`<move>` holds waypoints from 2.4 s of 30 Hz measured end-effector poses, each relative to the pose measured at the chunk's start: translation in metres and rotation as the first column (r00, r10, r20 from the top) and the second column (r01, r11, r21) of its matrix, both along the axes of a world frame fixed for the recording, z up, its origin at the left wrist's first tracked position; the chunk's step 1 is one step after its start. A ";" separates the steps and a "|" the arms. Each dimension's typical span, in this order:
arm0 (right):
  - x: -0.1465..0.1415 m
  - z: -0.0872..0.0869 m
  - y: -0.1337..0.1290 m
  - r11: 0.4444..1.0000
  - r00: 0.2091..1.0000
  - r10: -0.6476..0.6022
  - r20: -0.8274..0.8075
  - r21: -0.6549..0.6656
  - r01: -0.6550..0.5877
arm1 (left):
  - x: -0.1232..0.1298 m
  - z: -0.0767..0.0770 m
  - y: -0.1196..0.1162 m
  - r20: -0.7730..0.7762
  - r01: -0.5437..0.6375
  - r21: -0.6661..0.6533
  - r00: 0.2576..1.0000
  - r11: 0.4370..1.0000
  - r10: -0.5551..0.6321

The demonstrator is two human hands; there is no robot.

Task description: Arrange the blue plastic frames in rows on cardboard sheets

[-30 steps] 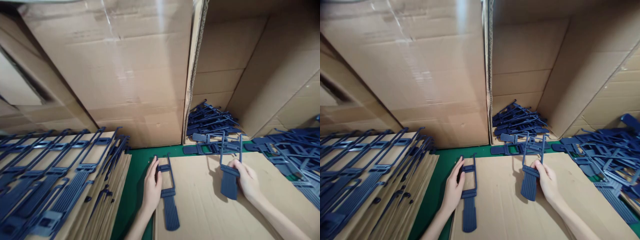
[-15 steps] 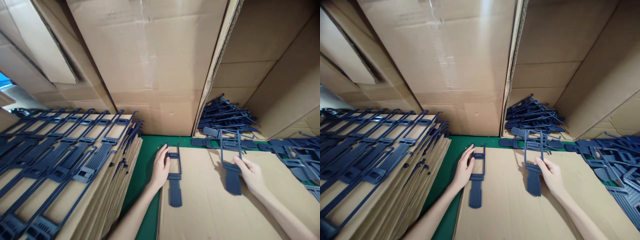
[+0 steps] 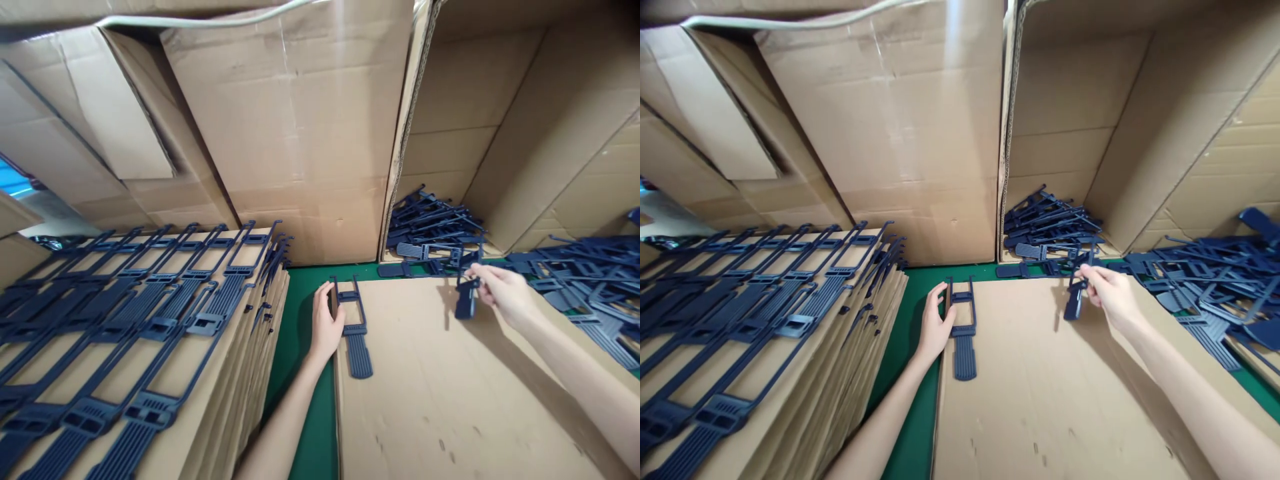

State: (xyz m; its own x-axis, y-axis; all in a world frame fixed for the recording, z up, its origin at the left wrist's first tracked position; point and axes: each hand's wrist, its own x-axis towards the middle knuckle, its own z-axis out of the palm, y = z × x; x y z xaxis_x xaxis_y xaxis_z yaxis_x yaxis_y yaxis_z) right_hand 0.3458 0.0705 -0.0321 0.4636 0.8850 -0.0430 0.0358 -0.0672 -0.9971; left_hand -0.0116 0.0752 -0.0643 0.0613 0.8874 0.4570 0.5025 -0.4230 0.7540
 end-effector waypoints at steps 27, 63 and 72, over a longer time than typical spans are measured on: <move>-0.185 0.000 -0.041 0.794 0.616 0.391 0.684 0.088 -0.601 | 0.010 0.027 -0.048 0.023 0.177 0.090 0.983 0.980 -0.180; -0.162 -0.013 -0.029 0.809 0.539 0.128 0.832 0.227 -0.542 | 0.006 0.000 -0.026 -0.130 0.051 -0.070 0.990 0.996 -0.060; -0.086 -0.042 0.011 0.975 0.359 0.022 0.933 0.059 -0.215 | 0.007 0.003 -0.028 -0.152 0.066 -0.048 0.986 0.997 -0.072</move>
